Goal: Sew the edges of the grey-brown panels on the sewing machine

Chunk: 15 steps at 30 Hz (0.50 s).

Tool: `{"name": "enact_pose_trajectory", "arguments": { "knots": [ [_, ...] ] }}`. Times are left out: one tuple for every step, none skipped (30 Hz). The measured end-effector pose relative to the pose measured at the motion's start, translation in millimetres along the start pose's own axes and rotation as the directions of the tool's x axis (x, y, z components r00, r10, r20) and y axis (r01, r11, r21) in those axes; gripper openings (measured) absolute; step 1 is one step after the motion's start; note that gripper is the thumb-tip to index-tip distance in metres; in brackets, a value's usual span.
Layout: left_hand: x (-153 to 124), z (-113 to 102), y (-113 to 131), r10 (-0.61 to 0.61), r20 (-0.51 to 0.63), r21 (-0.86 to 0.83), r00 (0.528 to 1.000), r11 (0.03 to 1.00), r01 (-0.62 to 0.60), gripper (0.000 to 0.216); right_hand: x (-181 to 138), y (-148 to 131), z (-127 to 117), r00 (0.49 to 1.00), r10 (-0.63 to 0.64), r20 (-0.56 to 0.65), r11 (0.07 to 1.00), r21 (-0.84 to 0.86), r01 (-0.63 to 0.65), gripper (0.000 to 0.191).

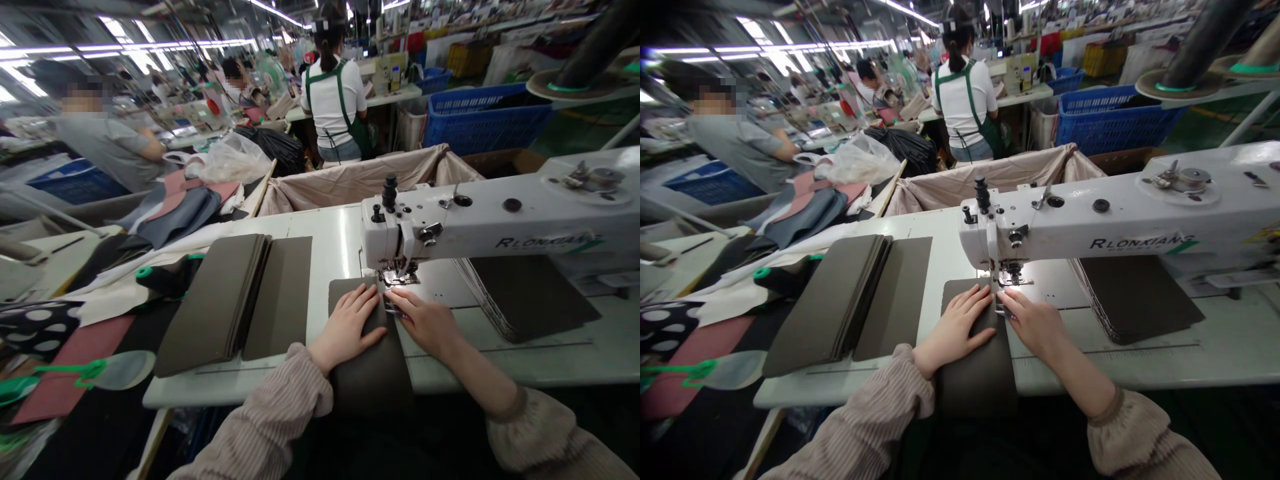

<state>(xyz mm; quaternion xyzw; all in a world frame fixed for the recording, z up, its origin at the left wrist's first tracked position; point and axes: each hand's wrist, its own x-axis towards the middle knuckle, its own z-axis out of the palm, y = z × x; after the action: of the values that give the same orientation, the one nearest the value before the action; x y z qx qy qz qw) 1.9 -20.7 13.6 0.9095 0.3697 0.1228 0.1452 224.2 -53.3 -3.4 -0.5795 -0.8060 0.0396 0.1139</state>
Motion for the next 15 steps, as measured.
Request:
{"name": "enact_pose_trajectory", "arguments": {
  "knots": [
    [0.3, 0.0, 0.3, -0.003, 0.0, 0.006, 1.0, 1.0, 0.003, 0.067, 0.6, 0.1, 0.2, 1.0, 0.001, 0.003, 1.0, -0.005, -0.001, 0.05],
    [0.2, -0.1, 0.7, -0.005, 0.0, 0.012, 1.0, 1.0, 0.005, 0.067, 1.0, 0.2, 0.6, 1.0, 0.003, 0.006, 1.0, -0.01, -0.003, 0.05],
    [-0.3, -0.4, 0.9, -0.006, 0.002, 0.017, 1.0, 1.0, 0.006, 0.067, 1.3, 0.3, 0.9, 1.0, 0.004, 0.009, 1.0, -0.014, -0.004, 0.05],
    [-0.8, -0.7, 1.1, -0.005, 0.005, 0.02, 1.0, 1.0, 0.005, 0.067, 1.4, 0.5, 1.3, 1.0, 0.005, 0.012, 1.0, -0.016, -0.004, 0.051],
    [-1.2, -1.0, 1.3, -0.006, 0.009, 0.023, 1.0, 1.0, 0.005, 0.067, 1.3, 0.8, 1.6, 1.0, 0.004, 0.014, 1.0, -0.017, -0.004, 0.051],
    [-1.5, -1.2, 1.4, -0.007, 0.013, 0.024, 1.0, 1.0, 0.007, 0.067, 1.2, 1.1, 1.9, 1.0, 0.003, 0.015, 1.0, -0.018, -0.003, 0.051],
    [-1.6, -1.3, 1.5, -0.01, 0.016, 0.025, 1.0, 1.0, 0.009, 0.067, 1.0, 1.4, 2.2, 1.0, 0.002, 0.017, 1.0, -0.017, -0.002, 0.05],
    [-1.6, -1.4, 1.5, -0.012, 0.018, 0.026, 1.0, 1.0, 0.012, 0.067, 0.8, 1.7, 2.4, 1.0, 0.0, 0.018, 1.0, -0.014, 0.0, 0.05],
    [-1.4, -1.4, 1.6, -0.014, 0.019, 0.026, 1.0, 1.0, 0.014, 0.068, 0.6, 1.9, 2.5, 1.0, -0.001, 0.02, 1.0, -0.012, 0.002, 0.05],
    [-1.2, -1.5, 1.7, -0.016, 0.019, 0.026, 1.0, 1.0, 0.015, 0.068, 0.5, 2.1, 2.5, 1.0, -0.001, 0.021, 1.0, -0.01, 0.001, 0.05],
    [-0.9, -1.6, 1.7, -0.016, 0.019, 0.025, 1.0, 1.0, 0.016, 0.068, 0.4, 2.1, 2.6, 1.0, 0.001, 0.023, 1.0, -0.011, -0.001, 0.05],
    [-0.6, -1.7, 1.8, -0.015, 0.019, 0.023, 1.0, 1.0, 0.015, 0.068, 0.4, 2.0, 2.5, 1.0, 0.002, 0.025, 1.0, -0.011, -0.002, 0.05],
    [-0.3, -1.9, 1.9, -0.014, 0.02, 0.021, 1.0, 1.0, 0.014, 0.068, 0.5, 1.9, 2.5, 1.0, 0.005, 0.026, 1.0, -0.012, -0.005, 0.05],
    [0.0, -2.2, 2.0, -0.013, 0.019, 0.018, 1.0, 1.0, 0.013, 0.067, 0.6, 1.7, 2.4, 1.0, 0.006, 0.027, 1.0, -0.012, -0.006, 0.051],
    [0.1, -2.5, 2.1, -0.012, 0.017, 0.015, 1.0, 1.0, 0.012, 0.067, 0.8, 1.4, 2.3, 1.0, 0.007, 0.029, 1.0, -0.01, -0.006, 0.051]
  ]
}}
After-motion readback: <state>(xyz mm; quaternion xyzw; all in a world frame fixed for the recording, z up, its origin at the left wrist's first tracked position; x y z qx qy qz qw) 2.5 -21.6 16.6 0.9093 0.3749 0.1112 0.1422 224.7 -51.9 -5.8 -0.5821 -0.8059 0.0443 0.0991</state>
